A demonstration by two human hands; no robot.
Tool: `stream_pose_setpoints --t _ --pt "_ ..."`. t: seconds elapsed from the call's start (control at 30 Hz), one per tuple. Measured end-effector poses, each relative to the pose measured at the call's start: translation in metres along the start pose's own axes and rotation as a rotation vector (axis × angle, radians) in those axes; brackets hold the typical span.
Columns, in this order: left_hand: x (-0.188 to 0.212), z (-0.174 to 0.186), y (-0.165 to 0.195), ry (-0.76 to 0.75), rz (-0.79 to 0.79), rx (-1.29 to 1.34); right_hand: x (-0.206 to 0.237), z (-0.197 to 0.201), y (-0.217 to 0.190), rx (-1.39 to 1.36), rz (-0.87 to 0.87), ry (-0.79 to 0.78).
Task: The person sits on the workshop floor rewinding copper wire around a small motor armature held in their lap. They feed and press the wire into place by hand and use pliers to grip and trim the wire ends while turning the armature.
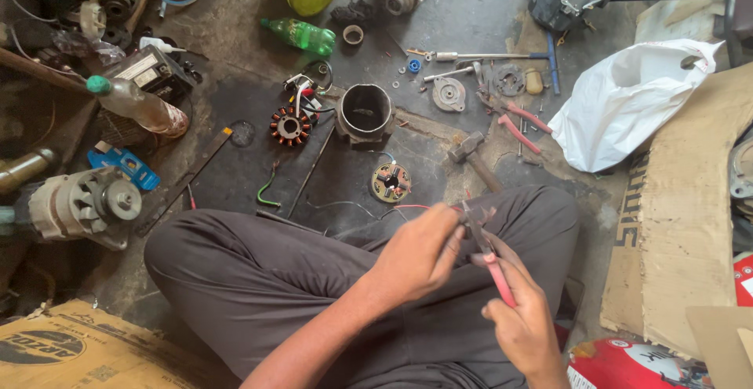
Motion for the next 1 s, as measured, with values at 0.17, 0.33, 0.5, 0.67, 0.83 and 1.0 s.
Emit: stream_pose_setpoints --t 0.17,0.33,0.5,0.67,0.83,1.0 --pt "0.001 -0.013 -0.003 -0.086 0.084 0.134 -0.004 0.002 -0.022 0.332 0.121 0.142" --pt "-0.002 -0.02 -0.021 -0.201 0.338 0.403 -0.017 0.004 -0.04 0.393 0.206 0.119" --pt "-0.003 -0.008 -0.008 -0.128 0.19 0.187 -0.013 0.0 -0.05 0.73 0.349 0.078" --pt "0.004 -0.011 0.002 -0.157 -0.017 0.12 -0.004 0.011 0.02 0.048 -0.045 0.03" --pt "0.007 -0.028 -0.025 -0.097 0.013 -0.019 0.015 0.005 0.067 -0.594 -0.279 0.003" --pt "0.009 -0.029 -0.044 0.121 0.123 0.043 0.017 -0.006 0.074 -0.95 -0.356 0.199"
Point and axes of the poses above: each hand's wrist, its own x-axis away from the middle knuckle, its own z-axis out of the back of the hand, y = z × x, the point moved 8 cm from there along -x, towards the middle knuckle, and after that the axes turned 11 degrees about z, right-handed, at the moved point
